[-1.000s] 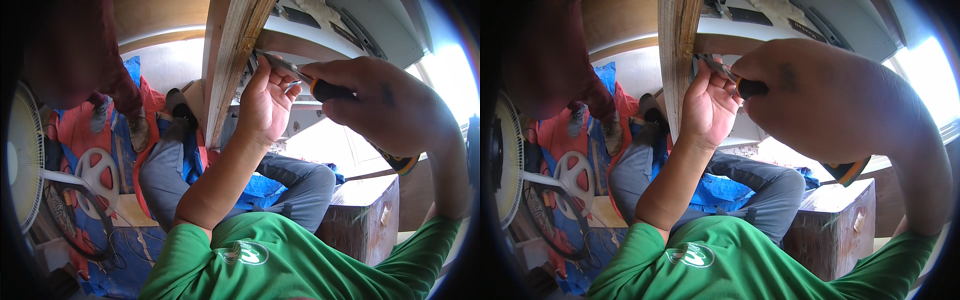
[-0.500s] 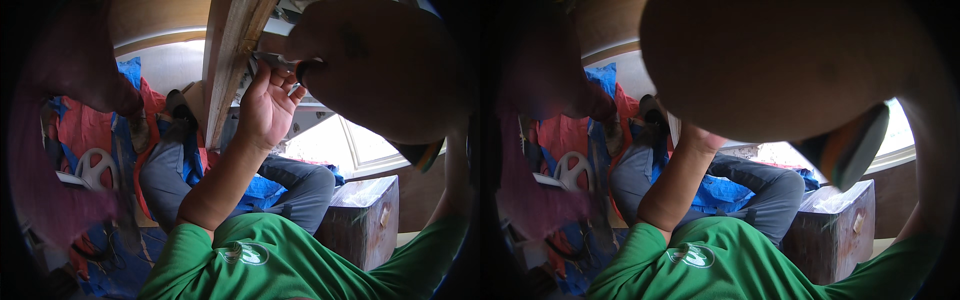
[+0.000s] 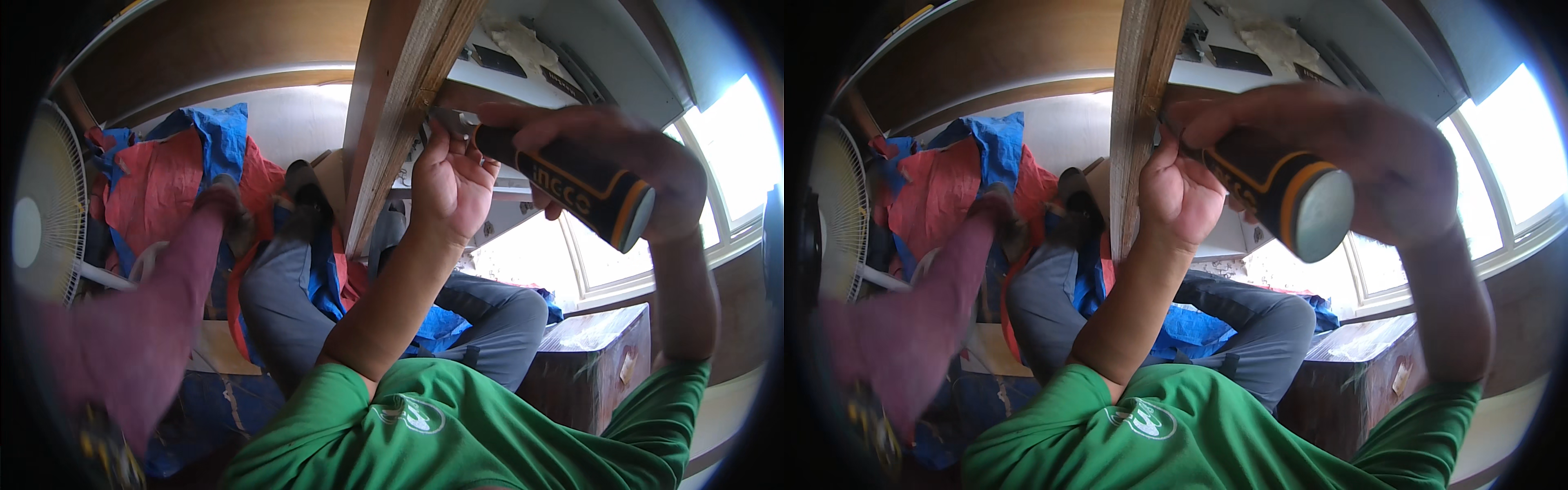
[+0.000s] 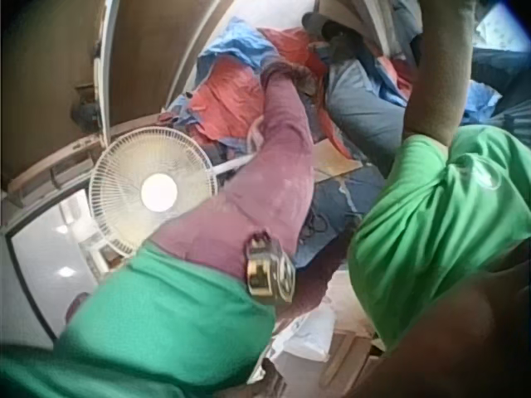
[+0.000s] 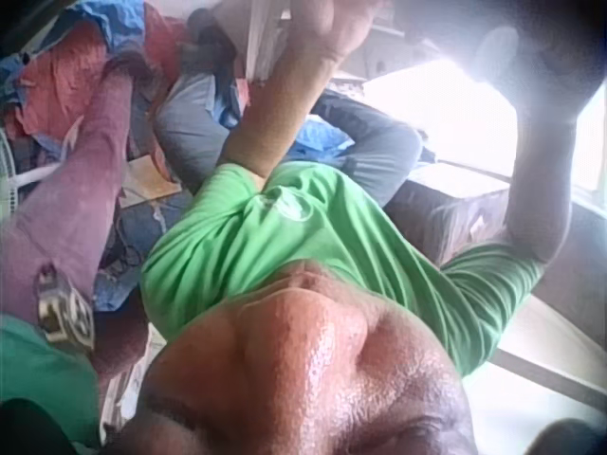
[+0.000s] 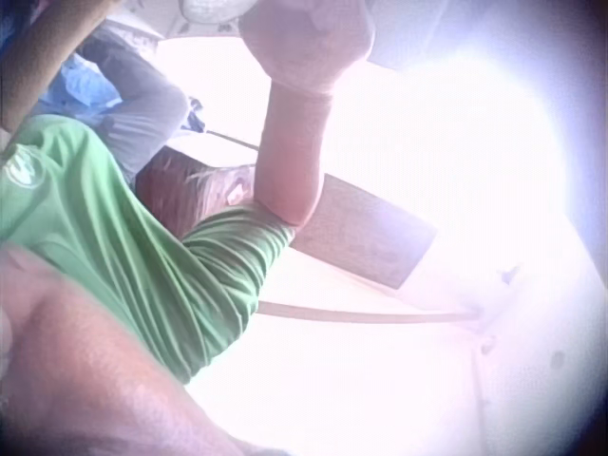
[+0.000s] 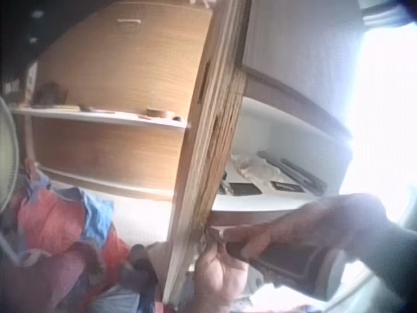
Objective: The person sits on the floor and uses a utility knife to scrape and trim the edges of a wooden cabinet. They then use a screwdriver to tighten screws on the cabinet's internal frame.
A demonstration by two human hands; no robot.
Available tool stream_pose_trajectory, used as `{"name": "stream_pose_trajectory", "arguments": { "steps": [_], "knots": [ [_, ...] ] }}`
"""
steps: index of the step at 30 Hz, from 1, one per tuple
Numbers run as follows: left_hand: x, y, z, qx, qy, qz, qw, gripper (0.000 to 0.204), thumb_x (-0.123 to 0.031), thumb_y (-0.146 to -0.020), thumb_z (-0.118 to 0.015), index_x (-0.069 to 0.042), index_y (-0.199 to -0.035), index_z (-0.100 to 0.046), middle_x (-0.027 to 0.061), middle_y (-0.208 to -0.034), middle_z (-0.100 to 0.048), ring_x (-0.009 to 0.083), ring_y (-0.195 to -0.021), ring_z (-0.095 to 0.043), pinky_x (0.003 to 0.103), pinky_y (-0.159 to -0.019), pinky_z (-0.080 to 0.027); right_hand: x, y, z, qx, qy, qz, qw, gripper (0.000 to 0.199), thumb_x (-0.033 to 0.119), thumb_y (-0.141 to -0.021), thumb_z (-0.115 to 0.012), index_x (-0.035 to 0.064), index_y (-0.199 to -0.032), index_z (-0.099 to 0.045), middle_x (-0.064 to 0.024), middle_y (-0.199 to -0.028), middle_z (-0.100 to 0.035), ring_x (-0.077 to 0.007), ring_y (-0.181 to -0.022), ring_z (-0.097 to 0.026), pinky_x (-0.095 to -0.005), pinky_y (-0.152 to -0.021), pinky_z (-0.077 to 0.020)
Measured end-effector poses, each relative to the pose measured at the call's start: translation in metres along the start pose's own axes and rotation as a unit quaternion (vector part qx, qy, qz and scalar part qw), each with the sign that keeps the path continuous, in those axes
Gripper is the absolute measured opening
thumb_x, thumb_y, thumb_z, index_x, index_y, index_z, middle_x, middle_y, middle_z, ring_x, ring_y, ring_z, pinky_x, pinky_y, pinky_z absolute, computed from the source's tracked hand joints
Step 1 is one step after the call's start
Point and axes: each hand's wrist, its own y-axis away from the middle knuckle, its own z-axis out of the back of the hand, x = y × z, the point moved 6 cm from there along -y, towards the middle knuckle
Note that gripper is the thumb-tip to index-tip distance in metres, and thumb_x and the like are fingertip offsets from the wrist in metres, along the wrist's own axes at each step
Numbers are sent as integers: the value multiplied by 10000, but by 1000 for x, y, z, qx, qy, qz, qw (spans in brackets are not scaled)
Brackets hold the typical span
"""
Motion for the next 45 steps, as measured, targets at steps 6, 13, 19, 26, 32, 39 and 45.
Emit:
{"name": "stream_pose_trajectory", "arguments": {
  "steps": [6,13,19,26,32,39,45],
  "knots": [
    [2,3,1,-4,15,-3,1000,257,-363,-1058,-477,-158,-1136,-612,-28,-1058,-661,126,-992,-594,344,-922,-451,-7,27,-22,-148,108,80,980,770,325,-758,-840,4,-1341,-452,-267,-1381,-455,-201,-977,-619,-303,-778,-529],
    [4,2,7,-11,9,7,1000,264,-378,-1060,-471,-162,-1106,-615,-30,-1022,-657,118,-951,-577,343,-898,-435,-3,18,-15,-241,198,32,950,447,99,-761,-848,10,-1128,-608,-125,-1110,-694,-222,-990,-715,-329,-844,-566],
    [6,6,-1,25,-37,8,999,308,-428,-1059,-451,-176,-1131,-611,-50,-1033,-658,100,-958,-554,355,-921,-403,16,7,-13,-94,298,92,946,385,7,-785,-729,1,-1154,-618,-225,-1223,-670,-305,-1060,-705,-367,-860,-583],
    [5,1,-4,48,-58,23,997,350,-433,-1066,-397,-192,-1238,-585,17,-1211,-644,178,-1140,-572,416,-1028,-408,29,-12,-8,-12,363,134,922,401,33,-708,-737,10,-1095,-634,-219,-1186,-689,-325,-917,-736,-390,-781,-594],
    [5,1,-8,40,-60,29,997,288,-464,-1054,-440,-244,-1087,-622,-69,-1030,-664,92,-957,-551,348,-881,-399,38,-22,-9,40,356,147,922,395,39,-683,-728,4,-1065,-634,-222,-1170,-691,-329,-870,-734,-390,-767,-592],
    [4,0,-8,28,-68,20,997,329,-477,-1052,-434,-209,-1099,-620,-47,-1044,-662,101,-974,-546,354,-890,-406,37,-25,-6,67,367,173,911,380,38,-702,-723,-3,-1069,-634,-215,-1162,-694,-322,-879,-735,-385,-757,-593],
    [8,-2,-5,46,-64,5,997,374,-491,-1044,-441,-172,-1089,-632,-34,-981,-673,109,-962,-558,355,-882,-414,25,-20,15,12,283,130,950,323,-17,-792,-708,-20,-1106,-637,-199,-1137,-695,-289,-1010,-717,-379,-865,-582]
  ]
}}
